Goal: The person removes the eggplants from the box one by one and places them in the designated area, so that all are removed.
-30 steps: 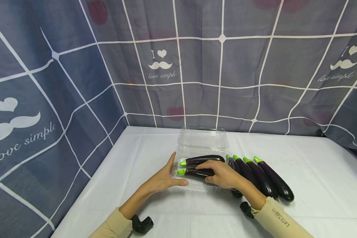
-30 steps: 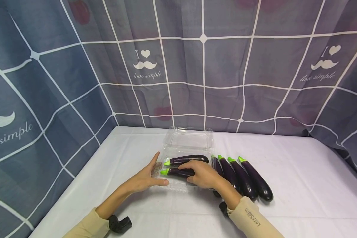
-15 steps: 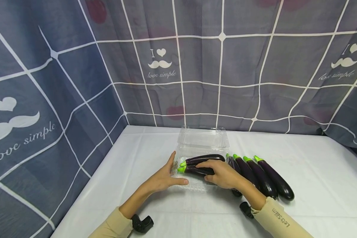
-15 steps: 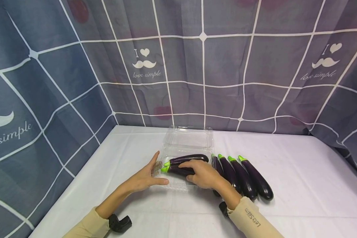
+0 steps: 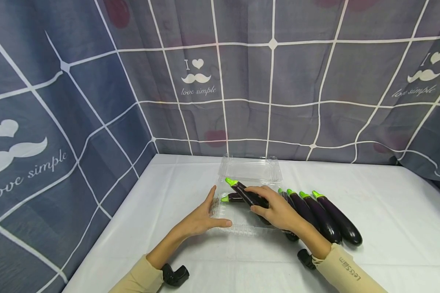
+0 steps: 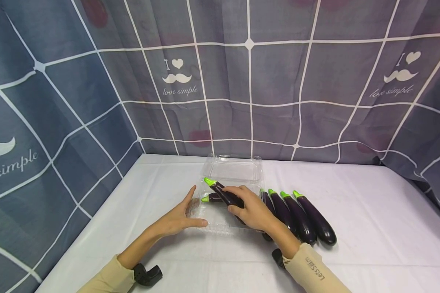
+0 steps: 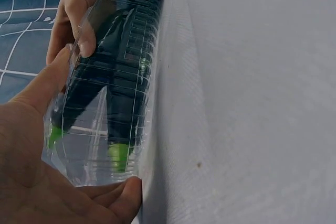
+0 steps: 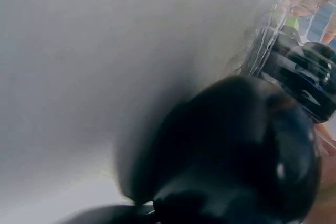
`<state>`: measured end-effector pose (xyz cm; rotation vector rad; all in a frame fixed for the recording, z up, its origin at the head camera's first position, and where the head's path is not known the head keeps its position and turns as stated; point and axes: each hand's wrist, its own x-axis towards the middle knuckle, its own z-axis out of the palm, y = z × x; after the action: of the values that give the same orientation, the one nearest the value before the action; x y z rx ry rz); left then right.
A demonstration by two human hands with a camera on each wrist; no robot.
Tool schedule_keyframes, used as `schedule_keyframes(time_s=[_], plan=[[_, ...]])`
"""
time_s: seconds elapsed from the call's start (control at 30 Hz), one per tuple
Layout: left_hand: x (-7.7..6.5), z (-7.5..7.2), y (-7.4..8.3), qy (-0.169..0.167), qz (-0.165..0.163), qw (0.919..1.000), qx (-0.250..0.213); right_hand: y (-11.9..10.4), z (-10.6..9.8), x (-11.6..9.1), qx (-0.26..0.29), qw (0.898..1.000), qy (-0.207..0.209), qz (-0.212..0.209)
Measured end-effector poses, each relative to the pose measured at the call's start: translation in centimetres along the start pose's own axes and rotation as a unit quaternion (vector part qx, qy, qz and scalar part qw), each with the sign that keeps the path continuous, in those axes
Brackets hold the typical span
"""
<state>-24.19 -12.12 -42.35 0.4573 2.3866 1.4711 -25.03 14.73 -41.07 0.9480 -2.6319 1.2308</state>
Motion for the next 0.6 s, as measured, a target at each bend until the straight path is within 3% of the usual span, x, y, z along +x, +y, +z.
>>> schedule_keyframes(time_s=[0.33, 0.6], plan=[[-0.07, 0.00, -0.19, 0.003, 0.002, 1.0000, -0.004, 0.02, -0.17, -0.32, 0.005, 1.000, 0.012, -0.023], [0.05, -0.05, -0.16, 0.002, -0.003, 0.9999, -0.010, -0.30, -0.25, -0.33, 0.013, 0.999, 0.034, 0.035]])
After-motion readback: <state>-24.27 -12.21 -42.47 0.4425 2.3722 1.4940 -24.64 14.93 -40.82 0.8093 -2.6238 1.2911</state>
